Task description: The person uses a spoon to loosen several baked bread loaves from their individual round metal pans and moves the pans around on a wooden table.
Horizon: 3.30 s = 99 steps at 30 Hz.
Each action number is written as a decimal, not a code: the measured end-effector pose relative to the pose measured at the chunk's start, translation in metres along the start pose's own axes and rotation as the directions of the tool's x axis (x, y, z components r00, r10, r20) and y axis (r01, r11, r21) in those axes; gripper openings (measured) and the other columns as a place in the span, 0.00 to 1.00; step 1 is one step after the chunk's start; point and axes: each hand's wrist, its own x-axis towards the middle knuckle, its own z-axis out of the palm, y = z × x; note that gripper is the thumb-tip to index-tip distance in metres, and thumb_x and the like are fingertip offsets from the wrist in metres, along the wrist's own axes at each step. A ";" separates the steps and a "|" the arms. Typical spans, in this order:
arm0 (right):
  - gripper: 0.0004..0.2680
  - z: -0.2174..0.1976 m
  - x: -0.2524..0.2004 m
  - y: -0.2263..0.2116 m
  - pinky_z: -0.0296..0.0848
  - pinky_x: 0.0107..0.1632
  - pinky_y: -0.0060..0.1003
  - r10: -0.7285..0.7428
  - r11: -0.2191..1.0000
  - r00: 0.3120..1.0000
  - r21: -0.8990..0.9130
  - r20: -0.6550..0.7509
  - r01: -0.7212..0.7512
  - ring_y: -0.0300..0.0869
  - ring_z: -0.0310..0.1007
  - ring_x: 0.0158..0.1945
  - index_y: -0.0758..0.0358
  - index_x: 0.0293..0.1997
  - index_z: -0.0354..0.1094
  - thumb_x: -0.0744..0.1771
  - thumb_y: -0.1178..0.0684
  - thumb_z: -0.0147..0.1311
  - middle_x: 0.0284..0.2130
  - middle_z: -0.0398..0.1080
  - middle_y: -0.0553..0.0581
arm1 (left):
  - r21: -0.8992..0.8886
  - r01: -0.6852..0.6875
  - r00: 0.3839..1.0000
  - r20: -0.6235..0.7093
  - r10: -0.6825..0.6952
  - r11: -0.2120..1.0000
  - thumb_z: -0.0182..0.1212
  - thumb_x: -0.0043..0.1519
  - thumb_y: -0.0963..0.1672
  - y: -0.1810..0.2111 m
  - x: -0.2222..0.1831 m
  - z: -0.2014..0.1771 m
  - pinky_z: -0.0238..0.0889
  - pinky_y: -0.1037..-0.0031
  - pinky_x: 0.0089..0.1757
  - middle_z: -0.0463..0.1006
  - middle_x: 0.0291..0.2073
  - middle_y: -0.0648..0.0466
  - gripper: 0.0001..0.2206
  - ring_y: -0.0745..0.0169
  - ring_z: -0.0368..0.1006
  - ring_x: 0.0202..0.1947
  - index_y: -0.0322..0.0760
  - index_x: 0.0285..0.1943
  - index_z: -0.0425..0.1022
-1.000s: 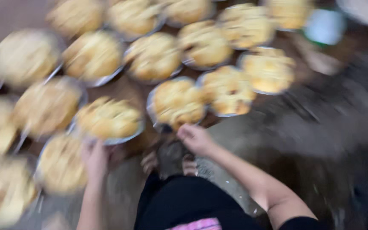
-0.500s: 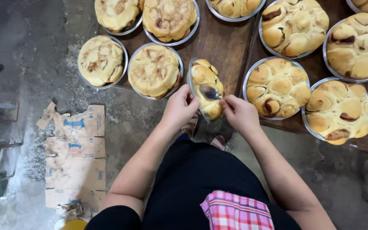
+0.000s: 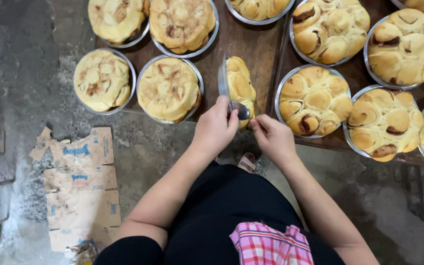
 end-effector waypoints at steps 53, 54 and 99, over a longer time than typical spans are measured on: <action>0.07 -0.006 -0.010 0.002 0.72 0.33 0.44 -0.271 0.953 0.960 -0.161 -0.063 0.258 0.52 0.73 0.28 0.62 0.35 0.69 0.70 0.53 0.56 0.26 0.71 0.60 | 0.030 0.075 0.994 0.072 -0.077 0.997 0.62 0.61 0.44 -0.002 0.058 -0.013 0.70 0.53 0.40 0.79 0.33 0.39 0.14 0.37 0.78 0.37 0.31 0.49 0.66; 0.07 -0.004 -0.012 0.001 0.71 0.32 0.45 -0.257 0.952 0.966 -0.179 -0.023 0.249 0.53 0.73 0.28 0.62 0.33 0.69 0.69 0.53 0.57 0.25 0.71 0.60 | 0.034 0.093 0.994 0.051 -0.094 0.995 0.63 0.60 0.45 0.001 0.065 -0.015 0.70 0.53 0.40 0.79 0.34 0.39 0.15 0.37 0.78 0.37 0.31 0.47 0.66; 0.28 -0.081 0.047 0.131 0.66 0.59 0.43 0.211 0.010 0.976 0.998 0.055 -0.059 0.45 0.62 0.60 0.57 0.72 0.58 0.66 0.33 0.54 0.59 0.62 0.52 | -0.063 -0.130 0.985 -0.124 0.122 0.989 0.60 0.69 0.43 0.015 -0.045 -0.111 0.67 0.72 0.39 0.67 0.35 0.56 0.06 0.70 0.66 0.37 0.35 0.48 0.69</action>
